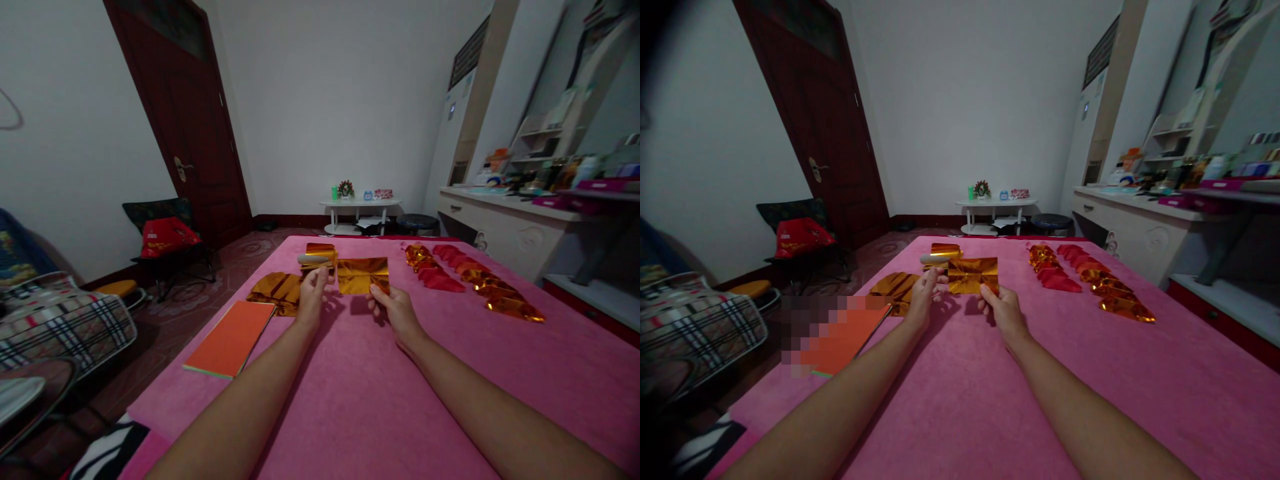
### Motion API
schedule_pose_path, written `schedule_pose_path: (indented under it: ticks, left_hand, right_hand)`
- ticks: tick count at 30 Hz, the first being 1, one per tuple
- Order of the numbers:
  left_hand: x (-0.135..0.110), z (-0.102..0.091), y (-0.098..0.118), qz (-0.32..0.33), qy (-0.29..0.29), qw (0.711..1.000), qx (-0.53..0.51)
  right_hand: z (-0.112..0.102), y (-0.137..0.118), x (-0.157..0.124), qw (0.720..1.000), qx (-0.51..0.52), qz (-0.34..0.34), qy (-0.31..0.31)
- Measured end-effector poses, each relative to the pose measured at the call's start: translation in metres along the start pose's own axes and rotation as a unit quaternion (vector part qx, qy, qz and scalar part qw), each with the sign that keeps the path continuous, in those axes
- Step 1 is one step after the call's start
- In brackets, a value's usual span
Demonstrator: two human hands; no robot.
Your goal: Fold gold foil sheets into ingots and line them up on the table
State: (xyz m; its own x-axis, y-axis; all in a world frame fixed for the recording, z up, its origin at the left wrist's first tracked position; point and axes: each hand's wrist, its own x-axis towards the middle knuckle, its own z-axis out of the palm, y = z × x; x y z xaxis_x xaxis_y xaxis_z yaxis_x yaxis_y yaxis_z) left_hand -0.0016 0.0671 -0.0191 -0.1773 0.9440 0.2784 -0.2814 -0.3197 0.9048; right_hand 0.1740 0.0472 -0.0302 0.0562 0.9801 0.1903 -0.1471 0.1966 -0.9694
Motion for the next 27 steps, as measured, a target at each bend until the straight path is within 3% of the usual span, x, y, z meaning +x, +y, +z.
schedule_pose_path:
  ticks: [3, 7, 12, 15, 19, 22, 27]
  left_hand:
    - [-0.003, 0.009, -0.001, 0.023, -0.045, 0.999, 0.012]
    - [0.001, 0.007, -0.004, 0.043, -0.018, 0.996, 0.071]
    - [-0.003, 0.007, -0.007, 0.082, -0.053, 0.979, 0.177]
    - [-0.011, 0.014, -0.005, 0.097, -0.083, 0.97, 0.208]
    - [-0.015, 0.018, -0.004, 0.06, -0.112, 0.972, 0.198]
    - [-0.01, 0.014, -0.005, 0.046, -0.108, 0.977, 0.176]
    - [-0.003, 0.006, -0.004, 0.07, -0.104, 0.979, 0.161]
  right_hand:
    - [0.008, 0.002, -0.006, 0.998, -0.023, 0.009, -0.06]
    - [0.01, -0.004, -0.011, 0.993, -0.025, 0.026, -0.116]
    - [0.011, -0.012, -0.01, 0.995, 0.024, -0.009, -0.092]
    - [0.012, -0.008, -0.007, 0.999, 0.015, -0.021, -0.037]
    - [0.008, -0.003, -0.001, 0.999, -0.015, -0.04, 0.016]
    - [0.001, -0.004, 0.004, 0.998, -0.046, -0.041, 0.007]
    - [-0.009, -0.009, 0.012, 0.993, -0.087, -0.048, -0.061]
